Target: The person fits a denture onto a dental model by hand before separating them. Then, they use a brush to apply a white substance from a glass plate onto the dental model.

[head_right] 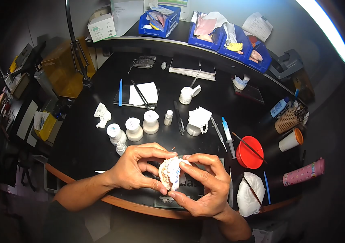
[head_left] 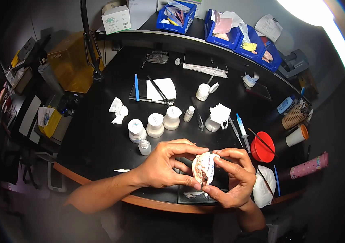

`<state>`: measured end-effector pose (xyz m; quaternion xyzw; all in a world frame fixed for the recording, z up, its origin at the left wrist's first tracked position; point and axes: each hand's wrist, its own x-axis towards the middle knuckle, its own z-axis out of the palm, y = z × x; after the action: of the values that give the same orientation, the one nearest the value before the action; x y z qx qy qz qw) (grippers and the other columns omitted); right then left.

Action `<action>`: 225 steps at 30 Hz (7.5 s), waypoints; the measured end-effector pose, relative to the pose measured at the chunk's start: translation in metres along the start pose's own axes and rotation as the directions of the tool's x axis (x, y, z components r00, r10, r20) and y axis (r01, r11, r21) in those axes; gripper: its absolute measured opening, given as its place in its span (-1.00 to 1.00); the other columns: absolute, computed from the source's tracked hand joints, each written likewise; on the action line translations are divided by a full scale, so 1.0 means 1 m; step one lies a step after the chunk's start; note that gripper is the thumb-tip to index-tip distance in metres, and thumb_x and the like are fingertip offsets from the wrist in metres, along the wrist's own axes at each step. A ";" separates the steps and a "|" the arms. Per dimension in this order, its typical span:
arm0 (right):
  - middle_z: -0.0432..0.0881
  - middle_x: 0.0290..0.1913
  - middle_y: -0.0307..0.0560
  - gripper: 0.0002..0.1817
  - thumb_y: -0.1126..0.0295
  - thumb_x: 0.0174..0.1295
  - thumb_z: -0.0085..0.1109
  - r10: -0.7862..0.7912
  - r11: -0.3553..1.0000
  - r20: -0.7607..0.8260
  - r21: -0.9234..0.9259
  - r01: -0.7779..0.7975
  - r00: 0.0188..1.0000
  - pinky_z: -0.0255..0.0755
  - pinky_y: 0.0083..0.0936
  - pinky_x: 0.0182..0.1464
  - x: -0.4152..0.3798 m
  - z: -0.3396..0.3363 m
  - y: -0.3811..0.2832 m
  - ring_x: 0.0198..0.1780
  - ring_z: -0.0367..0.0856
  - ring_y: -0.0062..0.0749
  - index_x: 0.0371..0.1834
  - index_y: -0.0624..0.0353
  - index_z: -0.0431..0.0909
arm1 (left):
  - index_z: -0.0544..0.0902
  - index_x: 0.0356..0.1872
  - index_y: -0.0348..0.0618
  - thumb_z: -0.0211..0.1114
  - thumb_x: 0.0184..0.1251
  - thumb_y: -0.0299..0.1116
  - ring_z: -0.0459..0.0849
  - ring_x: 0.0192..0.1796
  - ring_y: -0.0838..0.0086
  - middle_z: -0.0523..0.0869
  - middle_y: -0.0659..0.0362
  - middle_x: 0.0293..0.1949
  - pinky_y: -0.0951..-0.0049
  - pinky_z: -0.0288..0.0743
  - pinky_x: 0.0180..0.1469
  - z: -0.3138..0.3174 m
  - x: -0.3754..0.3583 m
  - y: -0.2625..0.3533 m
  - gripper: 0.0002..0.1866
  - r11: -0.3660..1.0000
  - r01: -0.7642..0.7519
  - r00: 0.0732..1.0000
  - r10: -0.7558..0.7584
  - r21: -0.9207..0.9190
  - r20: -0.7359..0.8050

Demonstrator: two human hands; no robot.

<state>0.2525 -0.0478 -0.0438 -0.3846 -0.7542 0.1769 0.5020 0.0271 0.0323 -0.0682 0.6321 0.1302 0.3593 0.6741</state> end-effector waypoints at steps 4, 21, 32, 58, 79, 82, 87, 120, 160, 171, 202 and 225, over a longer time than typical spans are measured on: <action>0.59 0.12 0.15 -0.34 0.37 -0.15 0.75 -0.001 1.000 -0.004 -0.006 0.001 1.000 0.70 -0.33 0.14 0.000 0.000 0.001 0.14 0.71 -0.13 0.11 0.29 0.76 | 0.58 0.35 -0.38 0.69 -0.02 -0.70 0.71 0.23 0.26 0.58 -0.05 0.21 0.33 0.81 0.22 0.001 -0.001 0.002 -0.21 1.000 0.007 1.000 -0.007 0.002 -0.008; 0.59 0.11 0.10 -0.37 0.38 -0.12 0.79 -0.016 1.000 0.035 -0.004 0.016 0.999 0.76 -0.33 0.17 0.000 0.001 0.005 0.12 0.77 -0.14 0.10 0.26 0.78 | 0.61 0.36 -0.27 0.71 0.02 -0.59 0.71 0.24 0.31 0.59 0.09 0.17 0.31 0.80 0.24 -0.002 0.000 -0.010 -0.23 1.000 0.008 1.000 -0.008 0.011 -0.008; 0.41 0.16 0.07 -0.09 0.51 -0.09 0.56 0.056 0.977 -0.124 0.211 -0.028 0.991 0.69 -0.49 0.10 -0.002 -0.015 0.006 0.21 0.58 -0.27 0.46 0.44 0.44 | 0.57 0.31 -0.36 0.68 0.03 -0.65 0.63 0.34 0.27 0.56 0.02 0.32 0.26 0.83 0.22 -0.001 0.003 -0.006 -0.26 0.993 0.058 0.998 -0.059 -0.102 -0.007; 0.71 -0.04 0.07 -0.52 0.45 -0.11 0.66 0.232 0.816 -0.143 -0.509 -0.273 0.962 0.55 -0.25 0.08 -0.050 -0.024 0.016 0.02 0.66 -0.11 -0.10 0.30 0.66 | 0.37 0.38 -0.39 0.49 0.18 -0.81 0.62 0.35 0.22 0.45 -0.10 0.36 0.36 0.81 0.22 0.005 0.000 0.009 -0.27 0.990 0.026 0.999 -0.031 -0.139 -0.032; 0.67 -0.38 -0.15 -0.86 0.68 0.10 0.42 0.237 0.567 -0.694 -0.470 -0.677 0.680 0.42 -0.55 -0.32 -0.112 -0.157 -0.023 -0.41 0.55 -0.53 -0.26 0.33 0.79 | 0.35 0.37 -0.43 0.44 0.14 -0.85 0.63 0.35 0.15 0.46 -0.17 0.40 0.30 0.83 0.16 0.011 -0.002 0.002 -0.26 0.999 -0.028 0.989 0.031 0.026 -0.146; 0.69 -0.39 -0.06 -0.87 0.66 0.10 0.42 0.424 0.449 -0.586 -0.526 -0.723 0.690 0.50 -0.50 -0.28 -0.121 -0.164 -0.025 -0.40 0.64 -0.44 -0.27 0.35 0.79 | 0.35 0.37 -0.43 0.45 0.13 -0.85 0.63 0.36 0.14 0.47 -0.18 0.39 0.29 0.82 0.17 0.014 -0.002 0.003 -0.25 1.000 -0.024 0.985 0.027 0.020 -0.168; 0.71 -0.34 0.04 -0.88 0.60 0.10 0.41 0.546 0.472 -0.442 -0.540 -0.697 0.712 0.57 -0.41 -0.23 -0.127 -0.154 -0.027 -0.34 0.72 -0.25 -0.28 0.31 0.81 | 0.34 0.37 -0.44 0.45 0.13 -0.86 0.63 0.36 0.12 0.47 -0.18 0.39 0.28 0.82 0.19 0.015 -0.003 -0.001 -0.26 1.000 0.005 0.985 -0.006 -0.006 -0.173; 0.70 -0.40 0.00 -0.90 0.65 0.09 0.38 0.445 0.364 -0.483 -0.672 -0.645 0.754 0.48 -0.47 -0.30 -0.127 -0.161 -0.075 -0.43 0.66 -0.38 -0.31 0.38 0.74 | 0.42 0.34 -0.38 0.44 0.17 -0.87 0.50 0.48 0.12 0.41 -0.20 0.46 0.29 0.77 0.29 0.020 -0.004 -0.002 -0.31 0.991 -0.086 0.995 0.090 -0.098 0.040; 0.76 -0.38 0.00 -0.84 0.60 0.22 0.35 0.300 0.949 -0.143 0.149 -0.279 0.943 0.56 -0.59 -0.38 -0.110 0.018 -0.035 -0.45 0.72 -0.47 -0.14 0.33 0.69 | 0.41 0.35 -0.47 0.53 0.07 -0.84 0.60 0.38 0.18 0.40 -0.14 0.36 0.31 0.77 0.29 0.060 -0.094 -0.033 -0.24 0.983 -0.030 0.854 0.118 0.179 -0.506; 0.72 -0.42 -0.01 -0.89 0.59 0.09 0.34 0.324 0.946 -0.157 0.074 -0.316 0.933 0.50 -0.57 -0.46 -0.100 0.035 -0.039 -0.50 0.68 -0.43 -0.30 0.30 0.70 | 0.49 0.33 -0.41 0.60 0.11 -0.69 0.62 0.34 0.26 0.43 -0.13 0.32 0.40 0.82 0.22 0.056 -0.093 -0.025 -0.29 0.919 0.031 0.888 0.155 0.394 -0.433; 0.66 -0.45 -0.12 -0.75 0.73 0.01 0.27 0.306 0.949 -0.095 -0.050 -0.312 0.947 0.54 -0.53 -0.46 -0.096 0.033 -0.040 -0.51 0.69 -0.42 -0.27 0.19 0.62 | 0.31 0.38 -0.46 0.51 0.12 -0.79 0.57 0.43 0.09 0.40 -0.28 0.40 0.26 0.74 0.33 0.060 -0.097 -0.035 -0.22 0.959 -0.031 0.878 0.161 0.282 -0.451; 0.68 -0.41 -0.09 -0.77 0.75 0.07 0.28 0.342 0.937 -0.032 -0.058 -0.344 0.939 0.55 -0.53 -0.39 -0.095 0.029 -0.043 -0.45 0.71 -0.42 -0.25 0.22 0.61 | 0.37 0.33 -0.46 0.52 0.12 -0.77 0.58 0.42 0.10 0.43 -0.27 0.38 0.27 0.74 0.32 0.059 -0.097 -0.031 -0.27 0.957 -0.004 0.885 0.139 0.291 -0.445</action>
<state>0.2278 -0.1439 -0.0871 -0.5276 -0.6752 0.2338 0.4595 0.0055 -0.0732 -0.1152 0.6226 0.3124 0.5013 0.5132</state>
